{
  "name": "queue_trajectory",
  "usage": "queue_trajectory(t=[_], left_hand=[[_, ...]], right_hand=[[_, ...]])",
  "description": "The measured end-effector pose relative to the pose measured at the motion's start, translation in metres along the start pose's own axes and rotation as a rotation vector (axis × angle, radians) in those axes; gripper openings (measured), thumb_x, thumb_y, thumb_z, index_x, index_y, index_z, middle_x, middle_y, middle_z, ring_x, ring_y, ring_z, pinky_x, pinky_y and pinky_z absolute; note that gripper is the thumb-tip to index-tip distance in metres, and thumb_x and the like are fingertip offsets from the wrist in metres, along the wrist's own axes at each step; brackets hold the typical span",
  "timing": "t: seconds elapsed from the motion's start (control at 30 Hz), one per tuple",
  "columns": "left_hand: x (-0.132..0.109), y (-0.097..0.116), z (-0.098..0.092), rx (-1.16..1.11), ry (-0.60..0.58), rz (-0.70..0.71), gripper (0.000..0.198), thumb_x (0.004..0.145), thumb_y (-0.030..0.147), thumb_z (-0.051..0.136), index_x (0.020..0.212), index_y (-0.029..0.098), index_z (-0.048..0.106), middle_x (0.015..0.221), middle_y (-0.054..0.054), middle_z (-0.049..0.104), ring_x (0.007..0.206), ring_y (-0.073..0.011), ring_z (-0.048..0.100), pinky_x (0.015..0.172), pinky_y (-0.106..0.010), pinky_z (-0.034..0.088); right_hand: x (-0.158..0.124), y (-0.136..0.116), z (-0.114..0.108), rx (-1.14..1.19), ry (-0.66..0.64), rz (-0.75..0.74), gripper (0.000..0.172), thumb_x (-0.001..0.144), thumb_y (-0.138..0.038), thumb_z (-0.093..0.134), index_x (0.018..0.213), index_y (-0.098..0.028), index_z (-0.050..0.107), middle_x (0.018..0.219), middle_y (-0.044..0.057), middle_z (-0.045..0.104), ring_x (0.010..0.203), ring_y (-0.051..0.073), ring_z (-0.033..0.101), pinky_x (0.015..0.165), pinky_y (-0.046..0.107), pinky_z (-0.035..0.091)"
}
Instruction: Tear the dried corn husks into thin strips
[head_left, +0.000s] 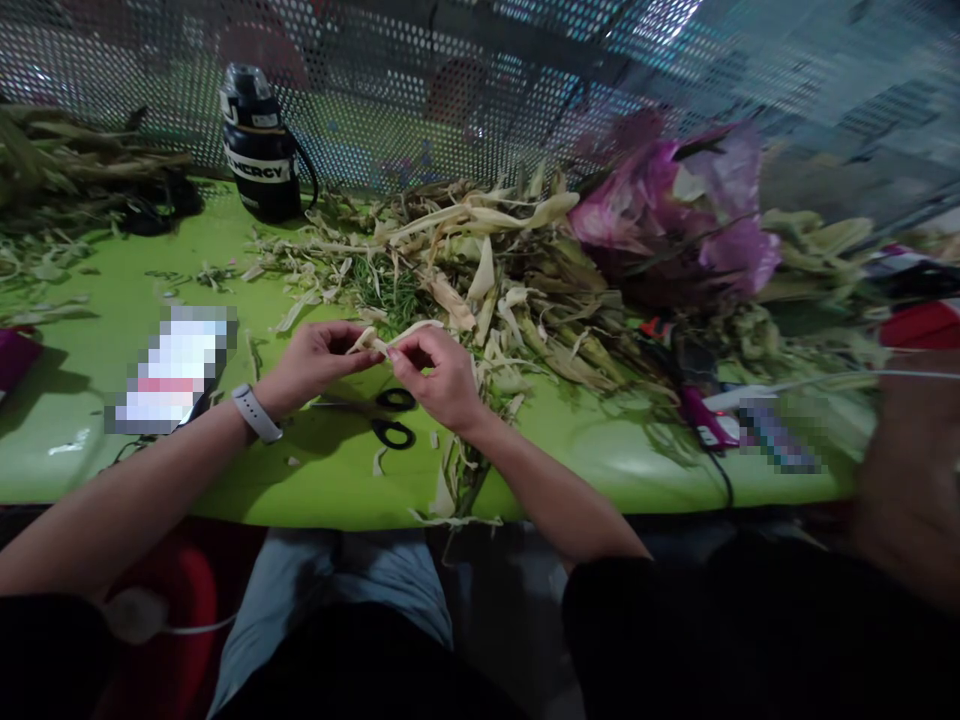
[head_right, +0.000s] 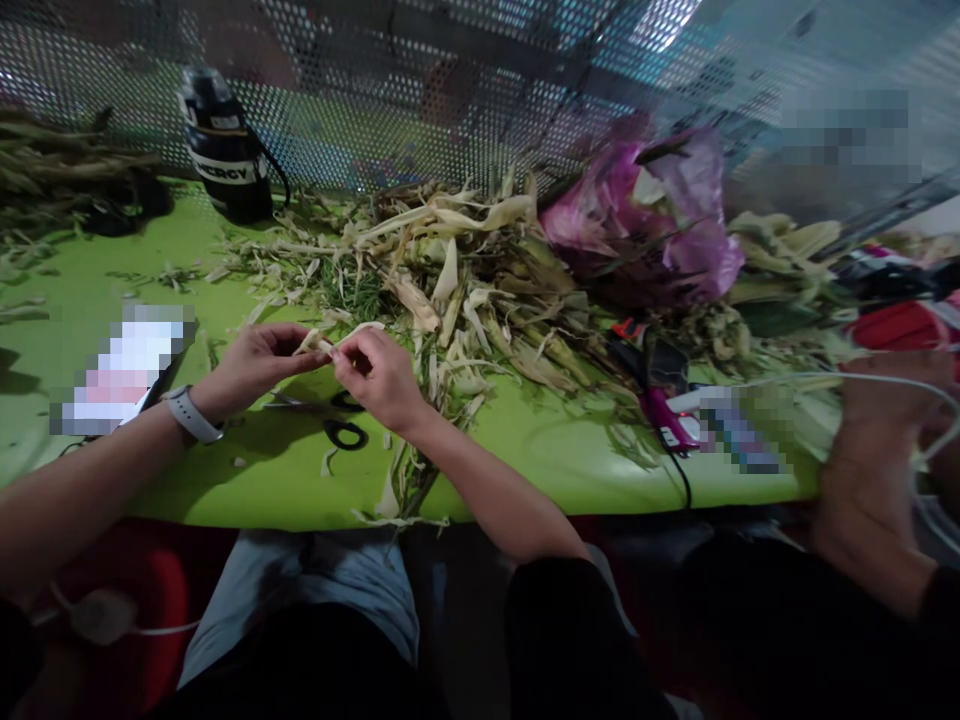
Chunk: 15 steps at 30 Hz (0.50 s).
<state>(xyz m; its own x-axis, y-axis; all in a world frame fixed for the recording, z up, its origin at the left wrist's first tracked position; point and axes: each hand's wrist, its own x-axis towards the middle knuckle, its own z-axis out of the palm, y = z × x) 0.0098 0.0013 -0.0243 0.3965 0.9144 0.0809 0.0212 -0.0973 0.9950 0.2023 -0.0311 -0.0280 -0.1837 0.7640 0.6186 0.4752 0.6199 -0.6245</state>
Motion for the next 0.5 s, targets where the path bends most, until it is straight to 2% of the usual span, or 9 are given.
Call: queue_trajectory(t=[0.23, 0.5], left_hand=[[-0.0009, -0.0021, 0.0026, 0.004, 0.032, 0.036, 0.038, 0.066, 0.039, 0.088, 0.092, 0.013, 0.078, 0.083, -0.005, 0.075, 0.068, -0.0126, 0.060, 0.061, -0.024, 0.044], [-0.0014, -0.0032, 0.0009, 0.057, 0.022, 0.027, 0.035, 0.070, 0.038, 0.086, 0.093, 0.014, 0.077, 0.082, -0.005, 0.074, 0.068, -0.0130, 0.059, 0.061, -0.025, 0.044]], right_hand=[[-0.0002, -0.0007, 0.0025, -0.010, 0.036, 0.005, 0.018, 0.090, -0.026, 0.060, 0.073, -0.020, 0.054, 0.073, 0.000, 0.055, 0.063, 0.010, 0.049, 0.058, 0.025, 0.043], [0.0010, -0.0020, 0.0023, -0.014, 0.005, -0.062, 0.014, 0.091, -0.024, 0.057, 0.077, -0.021, 0.055, 0.079, 0.003, 0.060, 0.069, 0.013, 0.053, 0.061, 0.027, 0.045]])
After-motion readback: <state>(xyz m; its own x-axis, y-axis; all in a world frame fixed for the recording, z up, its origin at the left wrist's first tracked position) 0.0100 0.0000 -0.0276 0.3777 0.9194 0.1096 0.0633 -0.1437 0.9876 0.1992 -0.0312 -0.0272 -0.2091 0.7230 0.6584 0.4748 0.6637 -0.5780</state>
